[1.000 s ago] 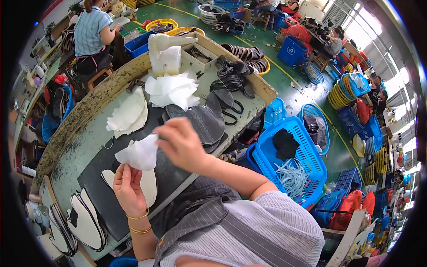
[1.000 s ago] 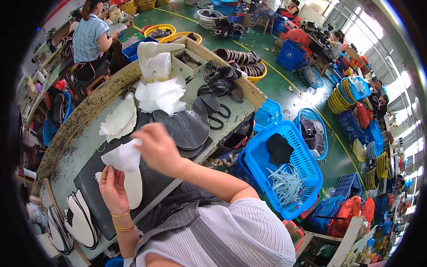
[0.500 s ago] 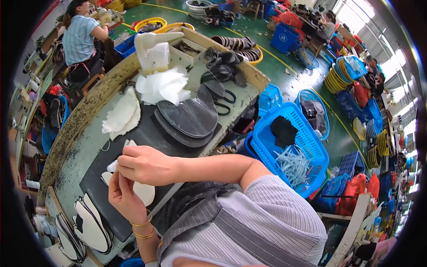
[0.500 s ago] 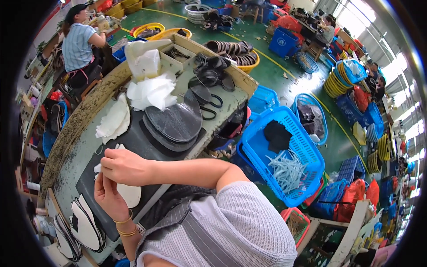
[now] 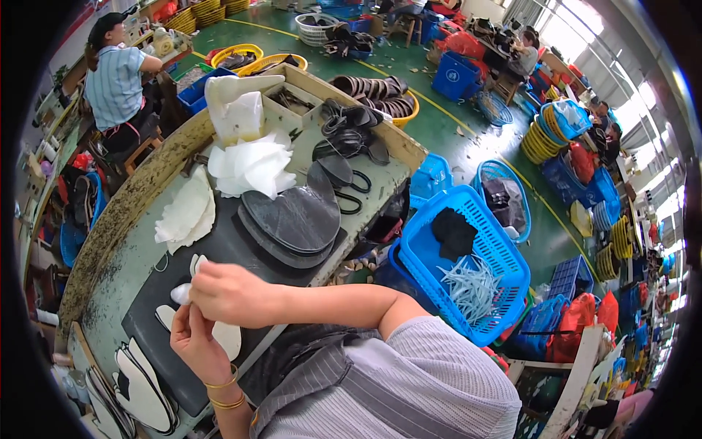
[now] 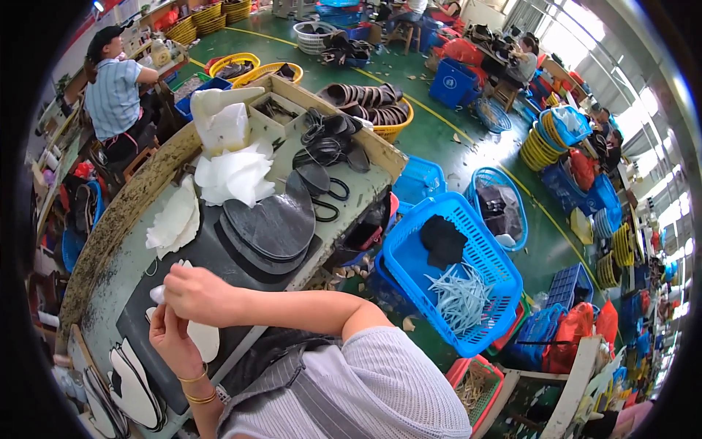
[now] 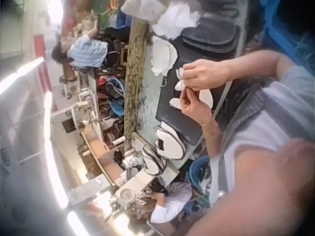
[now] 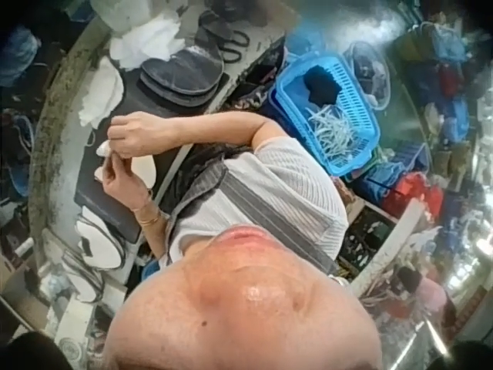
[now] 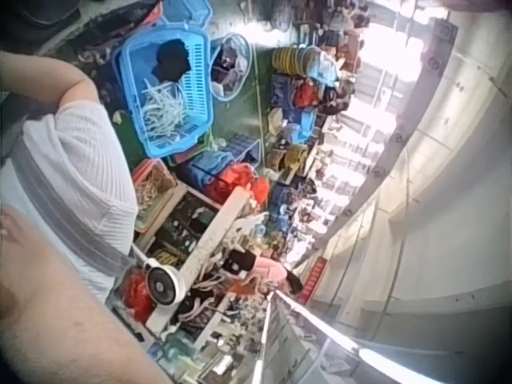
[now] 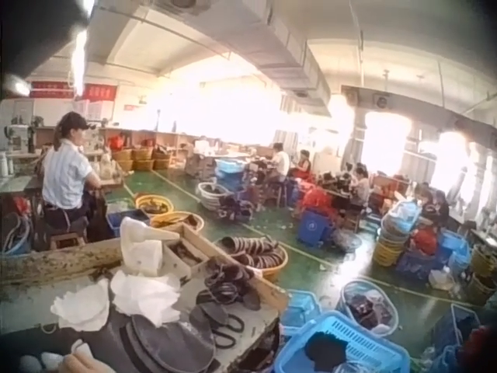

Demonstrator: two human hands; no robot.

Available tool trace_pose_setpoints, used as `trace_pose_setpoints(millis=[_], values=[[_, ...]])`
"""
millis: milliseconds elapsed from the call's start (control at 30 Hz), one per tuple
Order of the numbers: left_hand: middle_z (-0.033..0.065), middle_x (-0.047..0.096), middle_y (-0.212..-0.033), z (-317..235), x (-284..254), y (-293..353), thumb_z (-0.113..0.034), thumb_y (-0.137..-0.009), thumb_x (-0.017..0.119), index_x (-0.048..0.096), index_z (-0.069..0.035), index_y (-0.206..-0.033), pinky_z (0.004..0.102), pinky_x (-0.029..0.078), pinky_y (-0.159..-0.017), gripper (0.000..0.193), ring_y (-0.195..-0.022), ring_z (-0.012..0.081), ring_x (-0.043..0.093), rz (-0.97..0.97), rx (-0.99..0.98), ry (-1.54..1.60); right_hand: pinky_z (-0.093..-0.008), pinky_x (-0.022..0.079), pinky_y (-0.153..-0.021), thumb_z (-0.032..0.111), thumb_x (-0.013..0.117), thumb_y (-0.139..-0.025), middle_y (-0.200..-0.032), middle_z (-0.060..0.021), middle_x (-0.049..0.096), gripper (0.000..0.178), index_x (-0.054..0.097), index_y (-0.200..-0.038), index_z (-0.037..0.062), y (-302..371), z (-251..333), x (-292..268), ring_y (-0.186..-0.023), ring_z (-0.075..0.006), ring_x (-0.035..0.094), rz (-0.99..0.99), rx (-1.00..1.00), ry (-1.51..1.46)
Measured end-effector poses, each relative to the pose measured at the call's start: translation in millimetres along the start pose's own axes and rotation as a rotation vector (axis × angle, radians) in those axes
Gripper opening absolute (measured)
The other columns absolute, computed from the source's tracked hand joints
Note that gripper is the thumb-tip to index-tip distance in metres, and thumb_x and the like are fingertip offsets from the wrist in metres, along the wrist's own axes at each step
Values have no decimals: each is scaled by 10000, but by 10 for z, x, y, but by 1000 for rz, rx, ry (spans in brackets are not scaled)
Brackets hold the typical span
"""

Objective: The recorder is manually layering and assembling shoe upper components at a factory workbench.

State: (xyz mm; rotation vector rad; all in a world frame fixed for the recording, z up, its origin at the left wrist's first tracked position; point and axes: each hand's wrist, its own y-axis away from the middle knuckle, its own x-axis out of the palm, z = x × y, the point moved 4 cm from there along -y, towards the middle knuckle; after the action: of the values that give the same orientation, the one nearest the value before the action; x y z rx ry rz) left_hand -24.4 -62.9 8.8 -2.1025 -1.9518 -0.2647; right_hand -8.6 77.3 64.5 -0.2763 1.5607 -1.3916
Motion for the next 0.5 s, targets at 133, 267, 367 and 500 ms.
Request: trace_pose_setpoints(millis=[133, 267, 367, 500], values=[[91, 626, -981, -70, 116, 17, -76, -911, 560, 572, 41, -1057, 254, 558, -723, 188, -827, 153, 640, -47, -17, 89, -310, 478, -578, -9, 674, -690, -769, -64, 527, 137, 589, -792, 25, 21, -196, -133, -669, -215, 549, -213, 507, -399], [84, 611, -989, -245, 265, 177, -90, -913, 566, 527, 10, -1052, 258, 534, -747, 176, -859, 156, 628, 78, 80, 331, -262, 477, -583, 12, 658, -752, -794, -56, 539, 113, 580, -833, 13, -87, 30, -91, -642, -147, 549, -197, 264, -453], [21, 569, -858, -256, 121, 81, -119, -897, 608, 497, -43, -859, 232, 478, -717, 140, -800, 85, 559, -35, 142, 31, -238, 461, -618, 19, 612, -802, -806, -38, 539, 65, 561, -841, 5, -27, -185, -33, -701, -94, 539, -119, 682, -886], [-14, 515, -782, -261, 155, 105, -96, -898, 600, 505, -27, -807, 191, 387, -629, 148, -703, 48, 454, -130, 381, -302, -276, 442, -665, 133, 614, -866, -784, -27, 500, 184, 510, -935, -3, 1, -21, -31, -703, -142, 482, -138, 675, -822]])
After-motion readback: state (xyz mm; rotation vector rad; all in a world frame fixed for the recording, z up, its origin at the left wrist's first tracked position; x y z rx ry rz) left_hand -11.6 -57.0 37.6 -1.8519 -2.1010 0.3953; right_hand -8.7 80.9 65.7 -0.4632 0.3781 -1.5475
